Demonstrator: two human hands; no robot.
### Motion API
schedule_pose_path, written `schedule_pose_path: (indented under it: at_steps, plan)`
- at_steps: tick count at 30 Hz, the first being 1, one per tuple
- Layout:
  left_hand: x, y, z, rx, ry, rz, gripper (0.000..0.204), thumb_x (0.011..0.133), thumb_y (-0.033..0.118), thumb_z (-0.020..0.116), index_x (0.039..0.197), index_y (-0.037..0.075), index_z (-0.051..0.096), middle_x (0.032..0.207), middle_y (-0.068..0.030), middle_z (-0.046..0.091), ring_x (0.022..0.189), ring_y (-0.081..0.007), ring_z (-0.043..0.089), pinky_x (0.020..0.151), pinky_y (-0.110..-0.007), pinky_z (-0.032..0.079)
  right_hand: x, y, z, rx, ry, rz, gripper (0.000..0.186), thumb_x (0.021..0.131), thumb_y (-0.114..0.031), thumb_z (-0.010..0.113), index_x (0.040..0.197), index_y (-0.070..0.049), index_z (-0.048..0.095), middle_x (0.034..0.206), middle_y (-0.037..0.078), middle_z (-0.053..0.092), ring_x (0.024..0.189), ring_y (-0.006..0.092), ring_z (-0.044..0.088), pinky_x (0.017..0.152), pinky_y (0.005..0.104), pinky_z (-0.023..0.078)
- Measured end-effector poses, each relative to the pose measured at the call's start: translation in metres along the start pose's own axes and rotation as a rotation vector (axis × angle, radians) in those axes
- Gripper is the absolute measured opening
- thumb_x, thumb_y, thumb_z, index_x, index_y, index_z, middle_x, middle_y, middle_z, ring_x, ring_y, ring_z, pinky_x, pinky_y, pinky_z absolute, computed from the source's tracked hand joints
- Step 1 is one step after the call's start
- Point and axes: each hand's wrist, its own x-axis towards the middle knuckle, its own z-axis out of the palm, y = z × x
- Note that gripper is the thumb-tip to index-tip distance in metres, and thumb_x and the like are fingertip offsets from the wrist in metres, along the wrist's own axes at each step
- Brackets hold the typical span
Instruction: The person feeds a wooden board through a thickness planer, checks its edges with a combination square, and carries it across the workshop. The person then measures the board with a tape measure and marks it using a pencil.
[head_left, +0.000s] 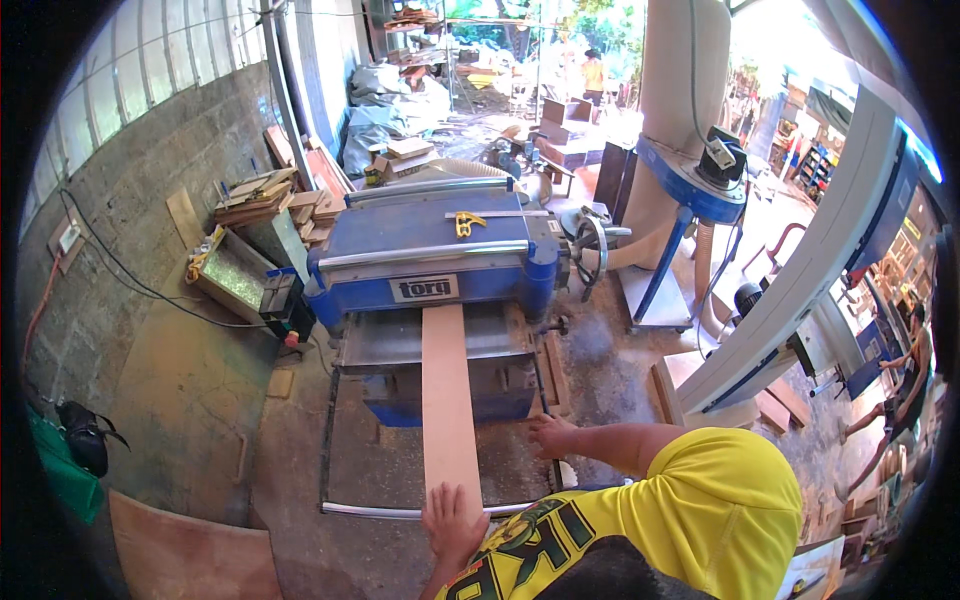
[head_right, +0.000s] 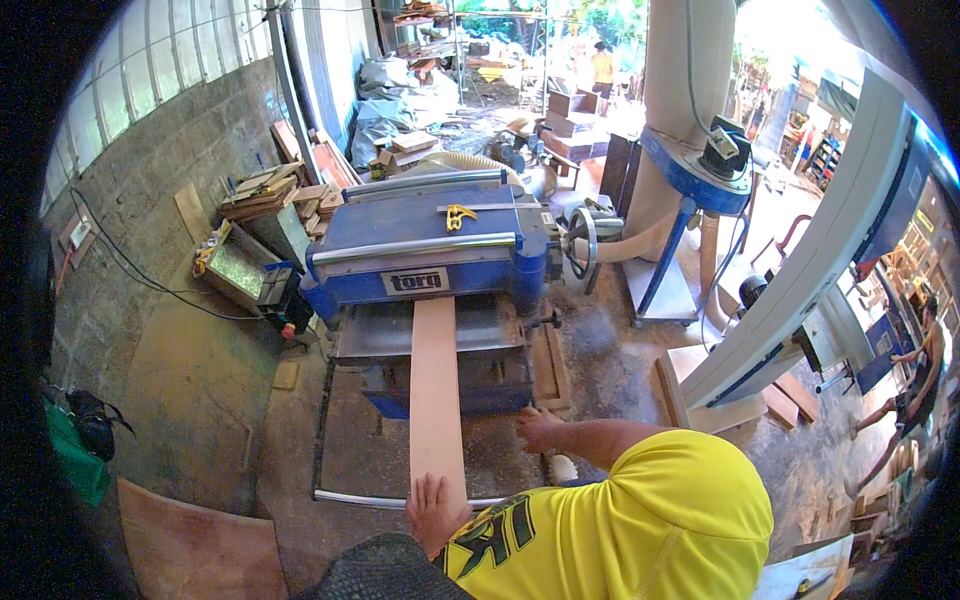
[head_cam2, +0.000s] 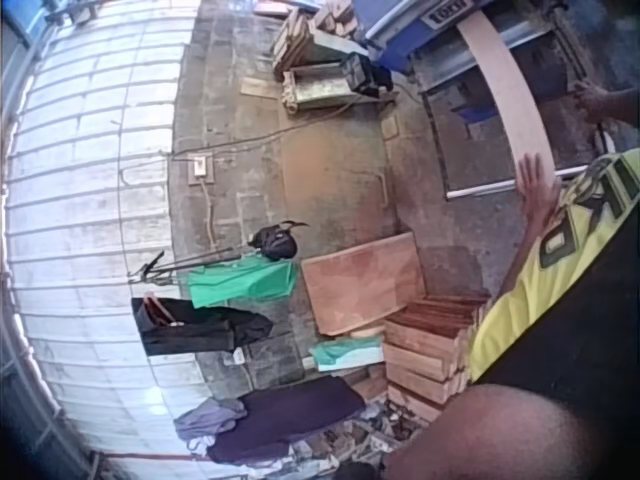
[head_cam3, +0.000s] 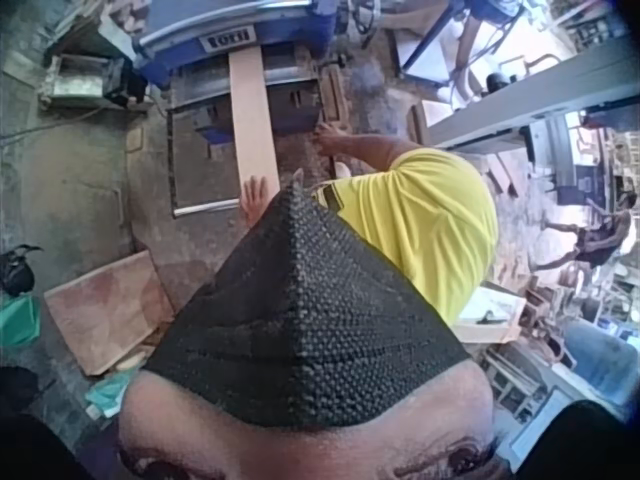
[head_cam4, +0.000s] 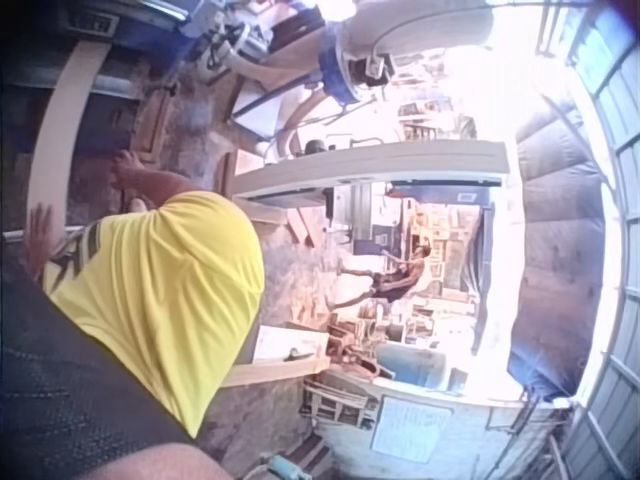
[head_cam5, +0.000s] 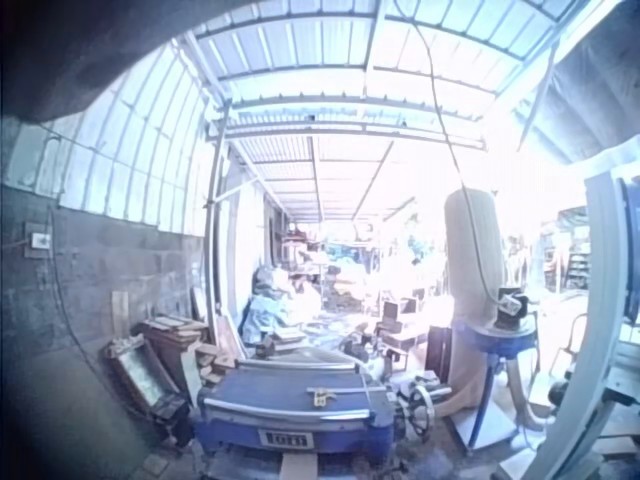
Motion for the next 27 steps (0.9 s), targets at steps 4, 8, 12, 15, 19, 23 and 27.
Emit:
schedule_pose_path:
  at_steps: [4, 8, 12, 15, 19, 23, 27]
  plan:
    - [0.011, 0.002, -0.001, 0.045, 0.056, 0.03, 0.079, 0.08, 0.053, 0.057, 0.143, 0.01, 0.036, 0.153, -0.0136, 0.025, 0.143, -0.0327, 0.014, 0.11, -0.058, 0.012, 0.001, 0.0, 0.003, -0.009, -0.014, 0.012, 0.052, 0.08, -0.045, 0.062, 0.121, -0.014, 0.06, 0.135, 0.008, 0.048, 0.133, 0.0315, 0.03, 0.104, 0.0495, 0.034]
    - [0.021, 0.005, -0.004, 0.107, 0.062, 0.04, 0.079, 0.08, 0.053, 0.058, 0.143, 0.01, 0.036, 0.152, -0.0139, 0.026, 0.143, -0.0328, 0.015, 0.109, -0.058, 0.015, 0.002, 0.003, 0.009, -0.046, 0.034, 0.001, 0.05, 0.08, -0.046, 0.061, 0.119, -0.014, 0.061, 0.132, 0.007, 0.049, 0.132, 0.0306, 0.031, 0.101, 0.0502, 0.035]
    - [0.029, 0.003, 0.0, 0.038, 0.107, 0.056, 0.079, 0.079, 0.052, 0.058, 0.143, 0.011, 0.036, 0.152, -0.0135, 0.026, 0.143, -0.0325, 0.016, 0.109, -0.058, 0.015, -0.004, -0.002, -0.002, -0.062, -0.009, -0.005, 0.051, 0.082, -0.047, 0.058, 0.122, -0.014, 0.059, 0.135, 0.006, 0.047, 0.131, 0.0298, 0.031, 0.099, 0.0507, 0.036]
    - [0.035, 0.005, 0.0, 0.08, 0.114, 0.039, 0.079, 0.079, 0.052, 0.059, 0.143, 0.011, 0.037, 0.152, -0.0132, 0.027, 0.143, -0.0323, 0.018, 0.108, -0.059, 0.016, -0.005, -0.006, -0.006, -0.058, -0.01, -0.001, 0.051, 0.083, -0.046, 0.058, 0.123, -0.014, 0.059, 0.136, 0.006, 0.046, 0.131, 0.0298, 0.031, 0.099, 0.0506, 0.036]
    - [0.048, 0.012, -0.007, 0.121, 0.092, 0.014, 0.079, 0.08, 0.052, 0.059, 0.144, 0.011, 0.035, 0.152, -0.0132, 0.027, 0.143, -0.0318, 0.018, 0.108, -0.059, 0.017, -0.003, -0.003, -0.003, -0.063, -0.034, 0.01, 0.051, 0.083, -0.045, 0.059, 0.123, -0.014, 0.059, 0.136, 0.007, 0.046, 0.131, 0.0296, 0.031, 0.098, 0.0501, 0.036]
    - [0.059, 0.012, -0.007, 0.156, 0.099, 0.016, 0.079, 0.08, 0.052, 0.058, 0.144, 0.011, 0.035, 0.151, -0.0137, 0.028, 0.143, -0.0317, 0.018, 0.108, -0.058, 0.018, 0.0, 0.0, 0.004, -0.025, 0.005, 0.021, 0.05, 0.08, -0.044, 0.062, 0.121, -0.015, 0.06, 0.136, 0.007, 0.046, 0.132, 0.0293, 0.03, 0.1, 0.0487, 0.035]
    - [0.07, 0.011, -0.004, 0.138, 0.128, 0.032, 0.079, 0.081, 0.052, 0.058, 0.144, 0.011, 0.035, 0.152, -0.0137, 0.028, 0.143, -0.0317, 0.018, 0.108, -0.058, 0.018, 0.001, 0.0, 0.006, -0.036, -0.012, 0.042, 0.049, 0.08, -0.044, 0.062, 0.12, -0.015, 0.061, 0.139, 0.007, 0.045, 0.134, 0.029, 0.03, 0.103, 0.0471, 0.034]
